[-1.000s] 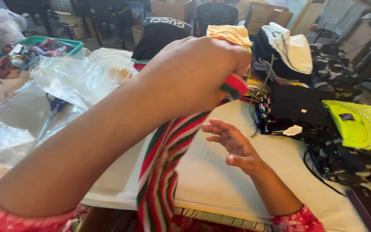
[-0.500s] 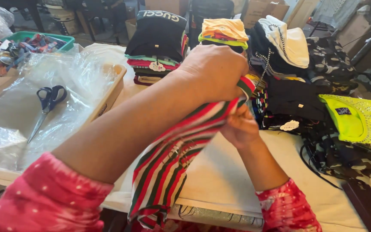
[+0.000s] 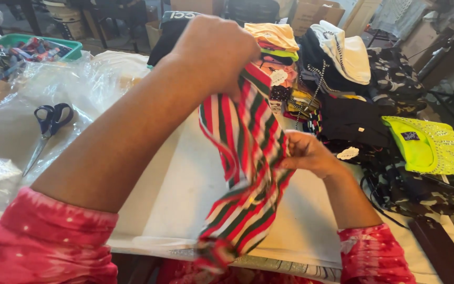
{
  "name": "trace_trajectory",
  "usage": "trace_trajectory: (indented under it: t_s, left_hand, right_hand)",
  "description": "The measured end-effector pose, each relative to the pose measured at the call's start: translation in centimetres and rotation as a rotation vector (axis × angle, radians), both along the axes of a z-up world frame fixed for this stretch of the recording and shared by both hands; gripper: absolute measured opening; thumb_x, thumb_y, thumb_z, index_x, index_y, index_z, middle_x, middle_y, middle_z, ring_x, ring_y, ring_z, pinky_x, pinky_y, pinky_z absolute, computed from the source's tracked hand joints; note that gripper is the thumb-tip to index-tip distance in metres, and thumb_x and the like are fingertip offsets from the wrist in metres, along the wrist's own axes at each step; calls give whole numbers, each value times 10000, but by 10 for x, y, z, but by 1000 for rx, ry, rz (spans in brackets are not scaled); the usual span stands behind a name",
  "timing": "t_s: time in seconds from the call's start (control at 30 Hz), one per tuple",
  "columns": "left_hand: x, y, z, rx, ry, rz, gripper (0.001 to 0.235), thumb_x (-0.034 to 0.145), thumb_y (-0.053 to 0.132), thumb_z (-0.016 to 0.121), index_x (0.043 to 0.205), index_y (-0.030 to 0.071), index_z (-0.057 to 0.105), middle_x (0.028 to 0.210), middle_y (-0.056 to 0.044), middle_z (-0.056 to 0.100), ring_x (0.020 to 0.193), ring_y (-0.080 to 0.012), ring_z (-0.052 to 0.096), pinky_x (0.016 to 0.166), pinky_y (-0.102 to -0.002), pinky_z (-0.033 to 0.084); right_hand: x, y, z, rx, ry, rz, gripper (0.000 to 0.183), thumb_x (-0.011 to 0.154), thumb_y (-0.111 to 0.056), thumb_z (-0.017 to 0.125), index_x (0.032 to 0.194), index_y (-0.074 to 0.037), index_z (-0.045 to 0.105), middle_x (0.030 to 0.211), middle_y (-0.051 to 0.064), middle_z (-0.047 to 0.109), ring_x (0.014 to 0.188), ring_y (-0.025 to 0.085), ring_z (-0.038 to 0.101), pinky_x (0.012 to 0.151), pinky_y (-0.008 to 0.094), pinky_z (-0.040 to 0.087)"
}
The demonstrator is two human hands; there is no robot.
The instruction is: The person folds a red, green, and white striped garment on a table, then places it on a stack. They then fold a pink and white striped top and place it on the same stack.
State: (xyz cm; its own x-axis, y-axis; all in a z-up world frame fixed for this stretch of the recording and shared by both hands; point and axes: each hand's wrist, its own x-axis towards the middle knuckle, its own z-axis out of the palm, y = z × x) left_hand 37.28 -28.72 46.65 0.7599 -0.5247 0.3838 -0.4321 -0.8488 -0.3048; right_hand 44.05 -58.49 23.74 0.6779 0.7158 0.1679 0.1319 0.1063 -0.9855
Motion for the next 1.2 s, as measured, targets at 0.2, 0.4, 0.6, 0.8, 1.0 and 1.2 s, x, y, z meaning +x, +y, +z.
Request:
trace_trajectory:
  t_s: [0.2, 0.4, 0.6, 0.8, 1.0, 1.2]
  left_hand:
    - [7, 35, 2, -13, -275, 58, 431, 587, 353, 935, 949, 177, 783, 871, -78, 750, 884, -301, 725, 693, -461, 546]
    - [20, 75, -9, -104, -601, 17, 319, 722, 200, 843, 1021, 127, 759, 870, -100, 725, 813, -298, 715, 615, -449, 528]
    - [-15, 99, -40, -39, -712, 135, 25, 899, 150, 720, 913, 158, 700, 850, -33, 649, 835, -242, 685, 688, -405, 513]
    - [-81, 114, -132, -145, -229, 182, 89, 793, 157, 655, 856, 177, 714, 807, -47, 647, 825, -264, 675, 692, -423, 519]
    - [-115, 122, -232, -167, 147, 169, 255, 764, 66, 641, 960, 201, 734, 844, -34, 685, 870, -249, 687, 758, -416, 522]
    - [-123, 129, -259, -215, 268, 199, 299, 730, 25, 643, 957, 198, 732, 906, -35, 697, 930, -265, 683, 825, -426, 520]
  right_hand:
    - [15, -20, 43, -152, -253, -166, 402, 817, 4, 823, 1184, -12, 659, 1018, -9, 745, 897, 75, 690, 784, 269, 576]
    - [7, -20, 90, -525, -781, -690, 272, 842, -188, 866, 1051, -67, 740, 847, 32, 716, 749, 92, 643, 683, 280, 538]
    - [-4, -33, 83, -594, -1221, -866, 249, 784, -142, 868, 997, -105, 743, 912, 75, 724, 830, 240, 705, 753, 367, 523]
    - [-20, -58, 2, -985, -1089, -687, 274, 694, -81, 815, 949, -178, 788, 927, 30, 742, 966, 257, 660, 843, 388, 533]
    - [-53, -50, -48, -1023, -930, -308, 446, 618, -127, 850, 1032, -136, 683, 1228, 41, 687, 1227, 274, 584, 1009, 450, 429]
    - [-73, -42, -36, -1056, -754, -332, 758, 636, -146, 865, 1351, -205, 620, 1249, 38, 644, 1198, 256, 560, 1020, 430, 399]
